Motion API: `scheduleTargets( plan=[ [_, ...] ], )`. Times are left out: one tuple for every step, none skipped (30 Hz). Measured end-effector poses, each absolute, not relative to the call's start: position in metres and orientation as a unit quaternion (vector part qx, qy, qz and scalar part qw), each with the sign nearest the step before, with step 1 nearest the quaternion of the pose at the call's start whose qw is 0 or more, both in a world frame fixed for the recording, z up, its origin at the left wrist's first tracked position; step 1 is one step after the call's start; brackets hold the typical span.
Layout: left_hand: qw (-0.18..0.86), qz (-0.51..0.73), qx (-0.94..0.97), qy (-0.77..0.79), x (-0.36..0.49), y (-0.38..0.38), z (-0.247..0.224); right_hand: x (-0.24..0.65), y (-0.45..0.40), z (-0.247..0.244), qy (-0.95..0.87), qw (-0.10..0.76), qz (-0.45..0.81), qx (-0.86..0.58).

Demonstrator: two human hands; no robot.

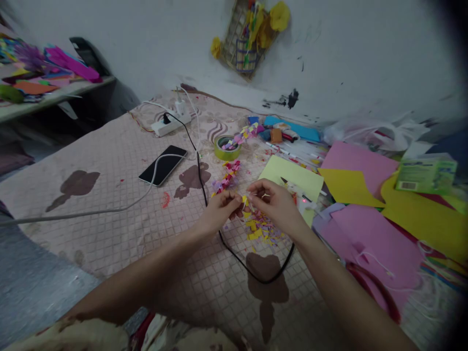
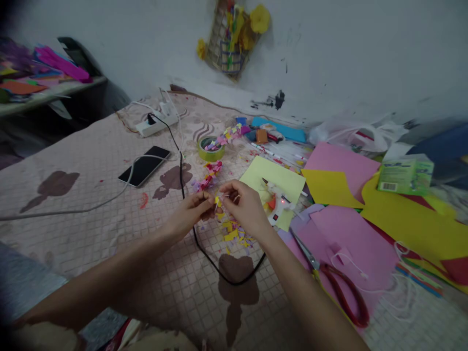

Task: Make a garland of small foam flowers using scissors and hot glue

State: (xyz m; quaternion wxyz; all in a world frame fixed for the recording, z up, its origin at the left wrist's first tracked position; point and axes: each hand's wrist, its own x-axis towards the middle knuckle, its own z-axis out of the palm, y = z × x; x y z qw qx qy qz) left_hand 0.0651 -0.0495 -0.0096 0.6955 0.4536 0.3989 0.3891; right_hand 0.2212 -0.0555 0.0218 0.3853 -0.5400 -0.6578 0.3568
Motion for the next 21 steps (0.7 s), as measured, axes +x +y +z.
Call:
scheduleTargets(
  plan=[
    [0.697, 0.389, 0.453, 0.397, 0.0650, -0.0499, -0.0096, 0.2211, -0.0556, 0.0221, -0.662, 0.384, 0.351, -0.540],
    [0.698, 0.390, 0.451, 0.396, 0.0649, -0.0503, -0.0097, 0.2211, -0.0557, 0.0222, -0.666, 0.385, 0.346, -0.538],
    [0.700, 0.390, 0.448, 0.396, 0.0647, -0.0507, -0.0097, 0.2212, -0.0557, 0.0221, -0.670, 0.385, 0.341, -0.535],
    [0.702, 0.390, 0.446, 0.396, 0.0645, -0.0510, -0.0097, 0.2214, -0.0556, 0.0217, -0.674, 0.386, 0.337, -0.532],
    [0.704, 0.389, 0.444, 0.395, 0.0642, -0.0512, -0.0096, 0.2216, -0.0554, 0.0211, -0.679, 0.385, 0.333, -0.529],
    [0.706, 0.388, 0.441, 0.396, 0.0640, -0.0514, -0.0094, 0.2218, -0.0552, 0.0204, -0.683, 0.384, 0.329, -0.527],
    [0.709, 0.386, 0.438, 0.396, 0.0639, -0.0516, -0.0091, 0.2220, -0.0550, 0.0198, -0.686, 0.383, 0.326, -0.526],
    [0.711, 0.386, 0.435, 0.396, 0.0638, -0.0518, -0.0088, 0.2222, -0.0549, 0.0191, -0.688, 0.382, 0.324, -0.526],
    [0.712, 0.386, 0.432, 0.397, 0.0637, -0.0520, -0.0084, 0.2222, -0.0547, 0.0186, -0.688, 0.381, 0.324, -0.526],
    [0.714, 0.385, 0.429, 0.397, 0.0636, -0.0522, -0.0080, 0.2221, -0.0546, 0.0182, -0.687, 0.381, 0.324, -0.527],
    [0.716, 0.385, 0.426, 0.398, 0.0635, -0.0525, -0.0078, 0.2219, -0.0546, 0.0178, -0.685, 0.382, 0.326, -0.528],
    [0.718, 0.385, 0.422, 0.398, 0.0635, -0.0527, -0.0076, 0.2217, -0.0545, 0.0176, -0.683, 0.384, 0.327, -0.529],
    [0.720, 0.385, 0.419, 0.398, 0.0634, -0.0529, -0.0076, 0.2214, -0.0545, 0.0174, -0.682, 0.386, 0.327, -0.528],
    [0.723, 0.385, 0.415, 0.397, 0.0633, -0.0531, -0.0077, 0.2212, -0.0546, 0.0172, -0.682, 0.387, 0.326, -0.528],
    [0.726, 0.385, 0.411, 0.395, 0.0632, -0.0531, -0.0079, 0.2209, -0.0546, 0.0170, -0.683, 0.387, 0.324, -0.528],
    [0.729, 0.385, 0.408, 0.393, 0.0631, -0.0530, -0.0080, 0.2208, -0.0547, 0.0169, -0.683, 0.387, 0.322, -0.529],
    [0.731, 0.385, 0.407, 0.389, 0.0629, -0.0528, -0.0082, 0.2206, -0.0547, 0.0167, -0.684, 0.385, 0.320, -0.530],
    [0.733, 0.383, 0.408, 0.387, 0.0628, -0.0526, -0.0082, 0.2206, -0.0548, 0.0165, -0.685, 0.384, 0.319, -0.531],
    [0.734, 0.381, 0.411, 0.384, 0.0626, -0.0523, -0.0082, 0.2206, -0.0549, 0.0163, -0.685, 0.383, 0.319, -0.532],
    [0.734, 0.378, 0.415, 0.383, 0.0624, -0.0520, -0.0081, 0.2207, -0.0549, 0.0161, -0.684, 0.383, 0.319, -0.533],
    [0.733, 0.374, 0.420, 0.382, 0.0622, -0.0518, -0.0079, 0.2208, -0.0550, 0.0159, -0.684, 0.383, 0.319, -0.532]
  ],
)
